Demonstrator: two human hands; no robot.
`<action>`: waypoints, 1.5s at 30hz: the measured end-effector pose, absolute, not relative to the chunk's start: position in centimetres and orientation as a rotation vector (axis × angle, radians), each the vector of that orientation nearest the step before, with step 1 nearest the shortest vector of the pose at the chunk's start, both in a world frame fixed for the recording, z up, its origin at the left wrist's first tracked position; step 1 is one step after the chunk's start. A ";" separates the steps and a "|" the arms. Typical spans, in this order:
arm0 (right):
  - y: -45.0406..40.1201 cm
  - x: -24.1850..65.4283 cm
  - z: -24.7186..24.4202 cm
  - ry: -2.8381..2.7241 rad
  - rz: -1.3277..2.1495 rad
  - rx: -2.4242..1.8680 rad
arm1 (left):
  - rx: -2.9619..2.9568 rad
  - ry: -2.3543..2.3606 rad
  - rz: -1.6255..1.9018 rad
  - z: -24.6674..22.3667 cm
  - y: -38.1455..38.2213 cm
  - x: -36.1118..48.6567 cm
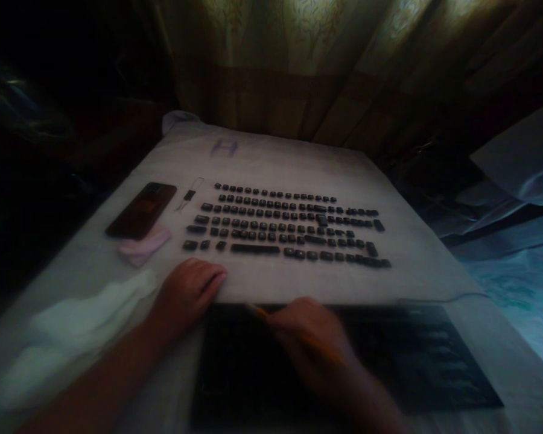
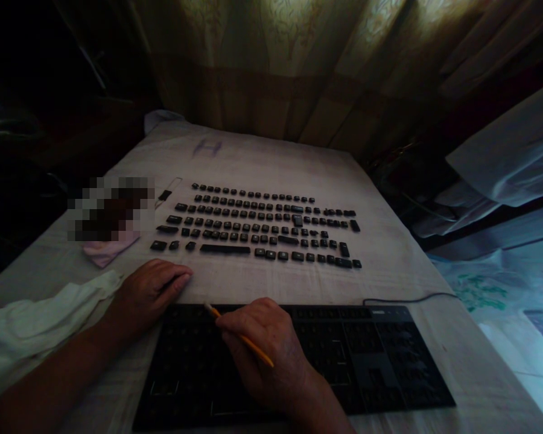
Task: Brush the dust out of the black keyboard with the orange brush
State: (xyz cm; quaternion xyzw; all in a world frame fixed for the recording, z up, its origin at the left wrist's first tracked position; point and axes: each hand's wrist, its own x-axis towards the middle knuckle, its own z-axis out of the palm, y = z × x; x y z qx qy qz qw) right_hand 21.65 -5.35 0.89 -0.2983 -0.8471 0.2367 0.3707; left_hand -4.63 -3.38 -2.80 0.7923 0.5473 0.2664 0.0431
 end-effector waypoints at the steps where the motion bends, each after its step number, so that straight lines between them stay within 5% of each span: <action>1: -5.3 21.7 0.9 -2.171 0.605 -0.764 | 2.426 1.670 0.821 -2.8 -3.4 -4.6; 45: -5.9 20.8 -0.4 -2.078 0.538 -0.736 | 2.499 1.687 0.801 -2.6 -3.3 -4.7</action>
